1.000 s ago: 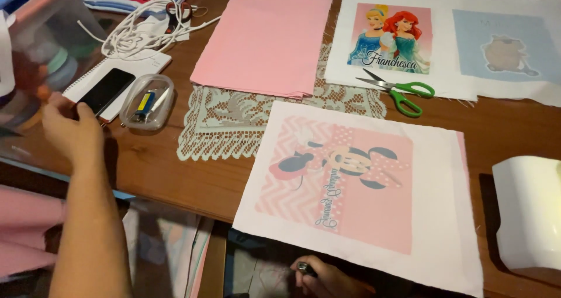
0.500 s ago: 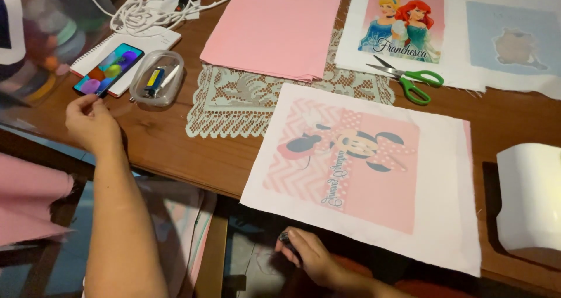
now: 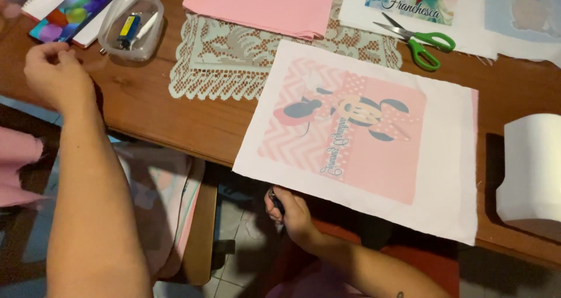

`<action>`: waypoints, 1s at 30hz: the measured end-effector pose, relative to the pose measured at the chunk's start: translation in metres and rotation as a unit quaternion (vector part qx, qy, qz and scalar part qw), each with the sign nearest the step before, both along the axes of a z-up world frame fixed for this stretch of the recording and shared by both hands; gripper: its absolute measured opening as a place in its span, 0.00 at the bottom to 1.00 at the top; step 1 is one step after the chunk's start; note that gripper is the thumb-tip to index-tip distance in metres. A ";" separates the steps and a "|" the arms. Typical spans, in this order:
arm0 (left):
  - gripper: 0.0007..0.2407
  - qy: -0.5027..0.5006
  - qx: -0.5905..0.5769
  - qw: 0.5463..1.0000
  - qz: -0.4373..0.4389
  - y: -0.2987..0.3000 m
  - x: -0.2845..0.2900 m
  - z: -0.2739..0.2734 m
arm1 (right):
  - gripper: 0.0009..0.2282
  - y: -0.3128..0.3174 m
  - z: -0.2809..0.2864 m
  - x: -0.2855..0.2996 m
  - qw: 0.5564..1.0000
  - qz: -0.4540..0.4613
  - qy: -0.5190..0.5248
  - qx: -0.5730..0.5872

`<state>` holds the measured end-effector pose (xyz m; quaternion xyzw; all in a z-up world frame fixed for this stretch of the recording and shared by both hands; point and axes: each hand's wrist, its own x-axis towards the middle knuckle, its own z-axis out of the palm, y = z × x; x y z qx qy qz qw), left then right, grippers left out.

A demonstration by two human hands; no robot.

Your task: Cutting out printed character designs from fabric sheets using scissors and marking them with a tool.

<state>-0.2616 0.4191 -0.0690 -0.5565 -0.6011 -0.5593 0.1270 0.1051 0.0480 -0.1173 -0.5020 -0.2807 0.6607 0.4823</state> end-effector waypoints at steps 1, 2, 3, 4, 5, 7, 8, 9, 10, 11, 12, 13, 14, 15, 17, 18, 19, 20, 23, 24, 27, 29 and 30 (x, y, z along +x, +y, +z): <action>0.08 0.009 0.007 1.000 -0.009 0.004 -0.003 -0.002 | 0.21 0.001 -0.002 -0.003 1.000 -0.006 0.018 0.019; 0.08 0.008 0.005 1.000 -0.006 0.002 -0.001 -0.002 | 0.21 0.003 0.001 -0.004 1.000 -0.004 0.017 0.017; 0.08 0.012 0.007 1.000 -0.005 0.000 0.000 -0.001 | 0.21 0.004 0.004 -0.005 1.000 -0.004 0.025 0.011; 0.08 0.016 0.010 1.000 -0.005 -0.001 0.002 0.000 | 0.21 0.005 0.007 -0.007 0.999 -0.004 0.033 0.006; 0.08 0.016 0.008 1.000 -0.002 -0.003 0.003 0.002 | 0.21 0.007 0.003 -0.009 0.999 -0.002 0.033 0.005; 0.09 -0.004 -0.007 1.000 -0.030 -0.006 0.006 0.006 | 0.20 0.011 -0.006 -0.012 0.995 0.007 0.096 0.030; 0.09 -0.004 -0.008 1.000 -0.028 -0.006 0.007 0.007 | 0.20 0.012 -0.004 -0.014 0.995 0.009 0.096 0.029; 0.09 0.004 -0.007 1.000 -0.026 -0.007 0.008 0.008 | 0.20 0.014 -0.002 -0.016 0.994 0.017 0.101 0.025; 0.09 0.013 -0.007 1.000 -0.023 -0.008 0.009 0.009 | 0.20 0.016 0.000 -0.019 0.994 0.025 0.106 0.020; 0.09 0.013 -0.007 1.000 -0.022 -0.010 0.011 0.010 | 0.20 0.016 0.004 -0.020 0.994 0.026 0.106 0.020; 0.09 0.007 -0.013 1.000 -0.024 -0.011 0.012 0.012 | 0.21 0.018 0.007 -0.022 0.994 0.031 0.104 0.014; 0.08 0.002 -0.019 0.999 -0.027 -0.012 0.014 0.013 | 0.22 0.019 0.011 -0.024 0.994 0.035 0.102 0.009; 0.08 0.002 -0.019 0.999 -0.026 -0.009 0.012 0.010 | 0.22 0.021 0.011 -0.026 0.994 0.036 0.103 0.009; 0.08 0.002 -0.016 0.999 -0.031 -0.006 0.009 0.008 | 0.20 0.024 0.011 -0.028 0.992 0.038 0.116 -0.001; 0.07 0.003 -0.012 0.999 -0.036 -0.003 0.008 0.006 | 0.19 0.027 0.012 -0.032 0.991 0.041 0.130 -0.011; 0.08 -0.003 -0.010 0.999 -0.048 -0.004 0.010 0.006 | 0.18 0.028 0.013 -0.035 0.990 0.028 0.135 -0.003; 0.08 -0.009 -0.007 0.998 -0.061 -0.005 0.011 0.007 | 0.16 0.029 0.015 -0.037 0.990 0.016 0.139 0.004; 0.08 -0.010 -0.008 0.998 -0.060 -0.008 0.013 0.010 | 0.16 0.030 0.015 -0.039 0.990 0.017 0.139 0.004; 0.08 -0.030 -0.037 0.997 -0.057 -0.016 0.018 0.016 | 0.17 0.032 0.023 -0.043 0.991 0.019 0.131 -0.022; 0.08 -0.026 -0.039 0.997 -0.060 -0.017 0.018 0.018 | 0.17 0.032 0.029 -0.044 0.992 0.027 0.118 -0.018; 0.08 -0.012 -0.025 0.997 -0.070 -0.011 0.014 0.012 | 0.15 0.035 0.027 -0.050 0.990 0.015 0.137 -0.014; 0.08 -0.001 -0.008 0.997 -0.077 -0.011 0.015 0.013 | 0.13 0.035 0.022 -0.051 0.986 -0.004 0.169 -0.014; 0.08 -0.022 -0.027 0.997 -0.076 -0.016 0.019 0.017 | 0.14 0.035 0.021 -0.050 0.989 0.016 0.149 0.010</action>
